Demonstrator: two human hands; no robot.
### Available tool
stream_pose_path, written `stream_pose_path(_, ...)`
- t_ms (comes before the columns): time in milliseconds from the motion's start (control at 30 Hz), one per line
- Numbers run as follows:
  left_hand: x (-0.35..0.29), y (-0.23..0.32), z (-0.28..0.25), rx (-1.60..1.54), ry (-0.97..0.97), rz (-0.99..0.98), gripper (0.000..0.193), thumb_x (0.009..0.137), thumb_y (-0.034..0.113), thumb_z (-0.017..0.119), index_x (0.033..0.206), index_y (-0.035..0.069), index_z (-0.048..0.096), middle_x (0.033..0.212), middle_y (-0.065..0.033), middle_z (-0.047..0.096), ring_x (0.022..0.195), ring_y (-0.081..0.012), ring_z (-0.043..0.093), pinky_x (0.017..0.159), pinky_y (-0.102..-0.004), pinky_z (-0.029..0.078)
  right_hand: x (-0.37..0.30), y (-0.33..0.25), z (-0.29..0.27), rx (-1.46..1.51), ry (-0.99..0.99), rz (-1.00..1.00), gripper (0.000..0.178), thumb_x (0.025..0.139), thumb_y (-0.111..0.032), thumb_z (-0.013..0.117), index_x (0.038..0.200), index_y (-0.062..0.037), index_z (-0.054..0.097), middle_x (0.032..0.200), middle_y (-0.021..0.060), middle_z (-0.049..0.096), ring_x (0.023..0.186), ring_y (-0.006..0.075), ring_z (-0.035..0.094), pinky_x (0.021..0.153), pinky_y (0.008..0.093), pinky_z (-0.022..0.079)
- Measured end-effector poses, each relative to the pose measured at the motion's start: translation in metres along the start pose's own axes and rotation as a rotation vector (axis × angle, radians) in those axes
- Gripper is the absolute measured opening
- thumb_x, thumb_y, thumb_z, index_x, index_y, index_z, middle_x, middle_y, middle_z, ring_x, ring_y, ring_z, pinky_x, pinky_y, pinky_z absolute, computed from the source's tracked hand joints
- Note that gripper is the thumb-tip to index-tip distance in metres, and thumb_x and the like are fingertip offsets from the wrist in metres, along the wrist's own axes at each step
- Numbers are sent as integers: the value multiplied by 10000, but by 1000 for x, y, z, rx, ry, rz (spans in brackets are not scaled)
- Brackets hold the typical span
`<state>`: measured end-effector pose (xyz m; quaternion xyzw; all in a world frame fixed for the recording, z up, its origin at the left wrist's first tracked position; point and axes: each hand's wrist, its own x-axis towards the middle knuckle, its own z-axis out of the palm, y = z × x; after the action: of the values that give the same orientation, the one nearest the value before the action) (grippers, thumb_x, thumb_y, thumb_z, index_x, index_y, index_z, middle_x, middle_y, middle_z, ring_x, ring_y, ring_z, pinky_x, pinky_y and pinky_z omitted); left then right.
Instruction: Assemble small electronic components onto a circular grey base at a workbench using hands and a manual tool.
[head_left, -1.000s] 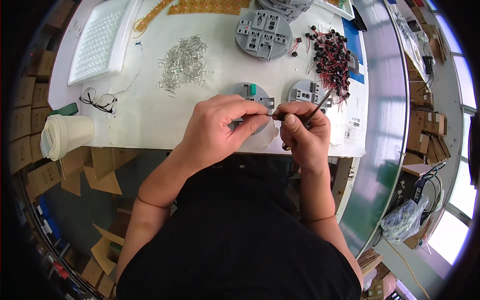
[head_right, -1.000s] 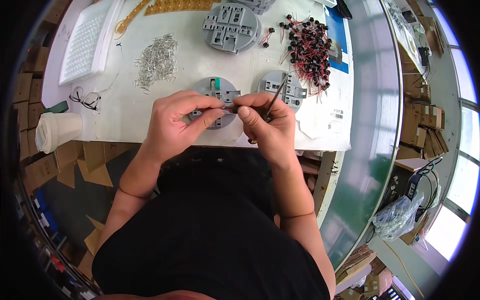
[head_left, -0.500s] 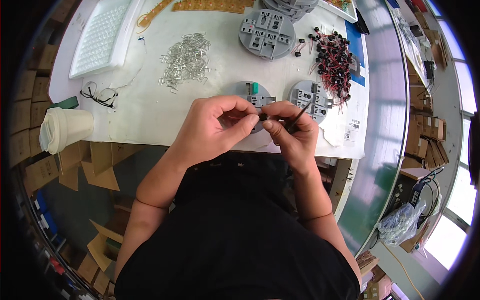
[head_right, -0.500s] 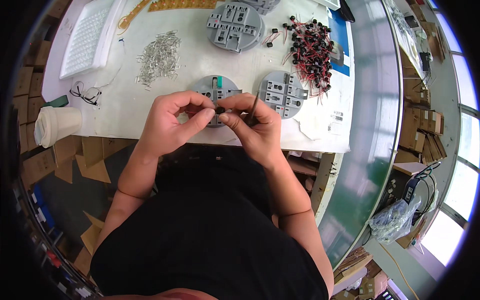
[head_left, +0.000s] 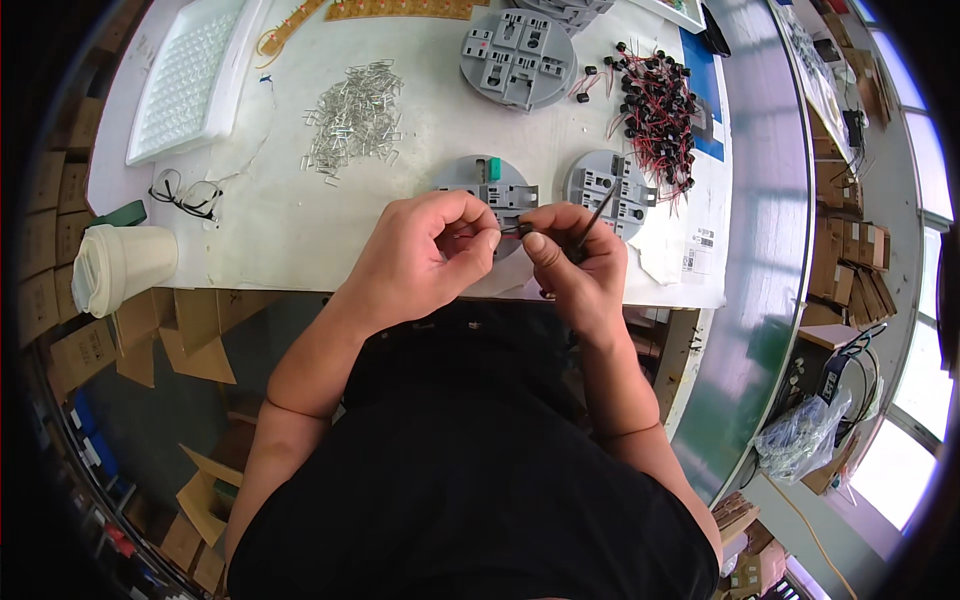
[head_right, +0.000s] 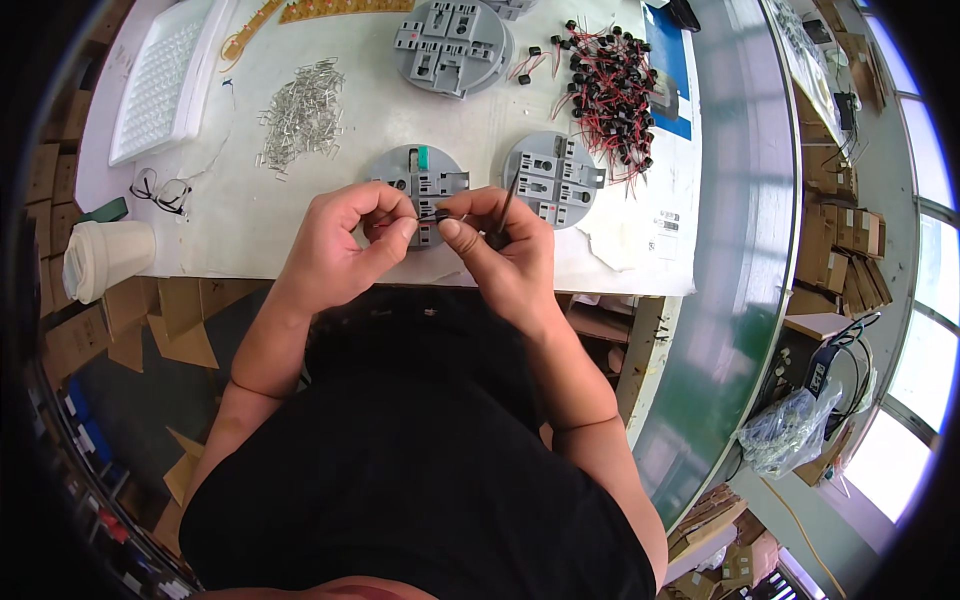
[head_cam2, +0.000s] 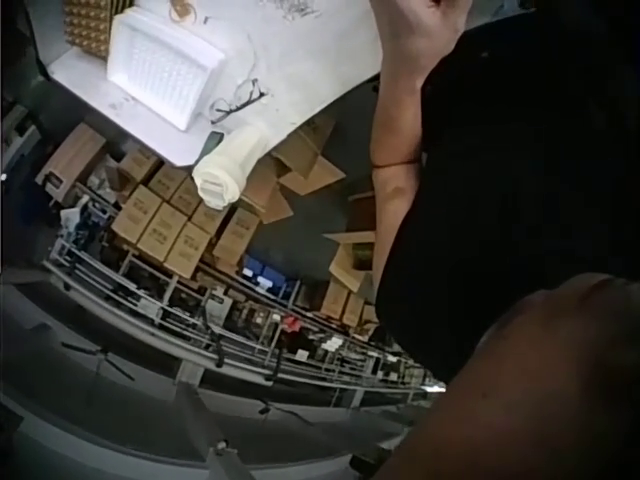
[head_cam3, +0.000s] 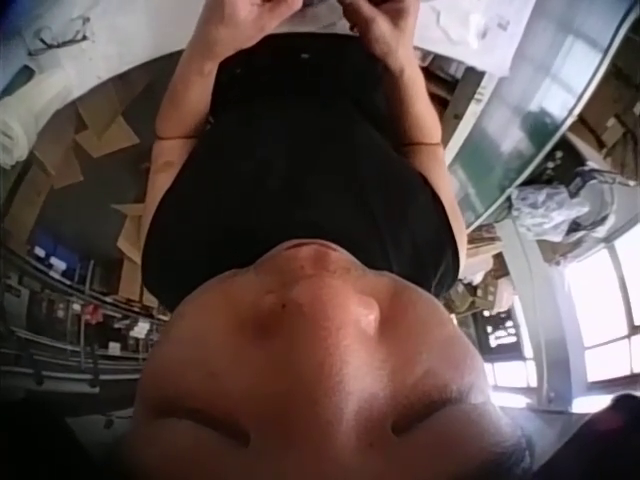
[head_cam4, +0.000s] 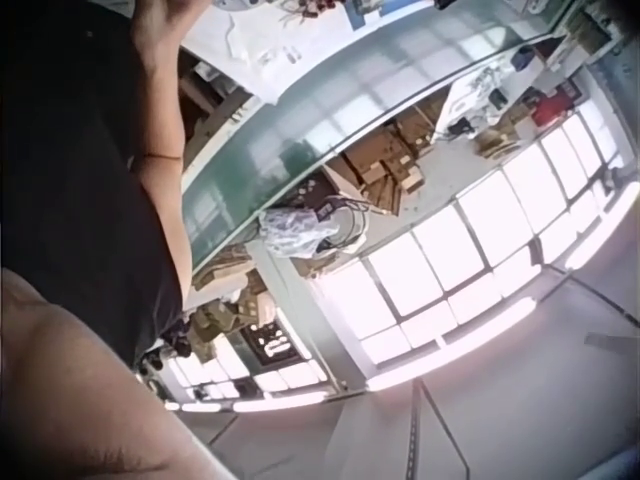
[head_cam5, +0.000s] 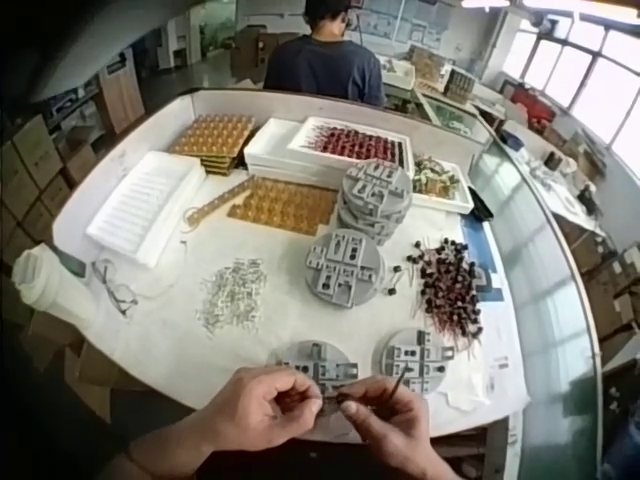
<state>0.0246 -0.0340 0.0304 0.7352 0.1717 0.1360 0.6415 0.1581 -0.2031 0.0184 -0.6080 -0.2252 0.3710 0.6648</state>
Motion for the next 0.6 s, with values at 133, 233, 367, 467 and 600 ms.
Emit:
stream_pose_path(133,1,-3,0,12,-8,6,141,959,89,732,958,-45,688,812,-71,716,743,-100,688,698,-276,577,1,-1,-1,13,15,113,163,1017,-62,745,1148,19,693,806,-19,661,577,36,477,504,203,353)
stream_pose_path(233,0,-6,0,28,4,27,185,976,134,756,979,-44,704,812,-51,718,742,-77,671,678,-256,557,-1,2,-1,40,9,123,166,993,-30,761,1134,22,690,860,7,671,593,49,513,508,207,381)
stream_pose_path(367,-1,6,-2,-288,-118,-217,152,1016,130,737,1013,-22,728,841,17,684,761,-40,578,689,-205,473,9,8,-7,-182,-109,-437,186,954,-4,800,1123,-3,723,991,25,718,916,97,634,755,251,512)
stream_pose_path(467,3,4,-10,-362,-177,-251,170,1025,138,738,1057,-29,733,869,20,690,783,-33,596,699,-193,477,12,0,-10,-246,-185,-461,202,939,13,802,1126,-8,727,1016,38,715,918,106,630,765,248,501)
stream_pose_path(600,4,8,-9,-442,-168,-236,187,1039,152,735,1067,-33,740,888,20,708,804,-26,617,713,-198,501,4,-5,-4,-115,-150,-265,223,933,22,797,1142,-10,727,1046,57,714,902,116,626,780,243,488)
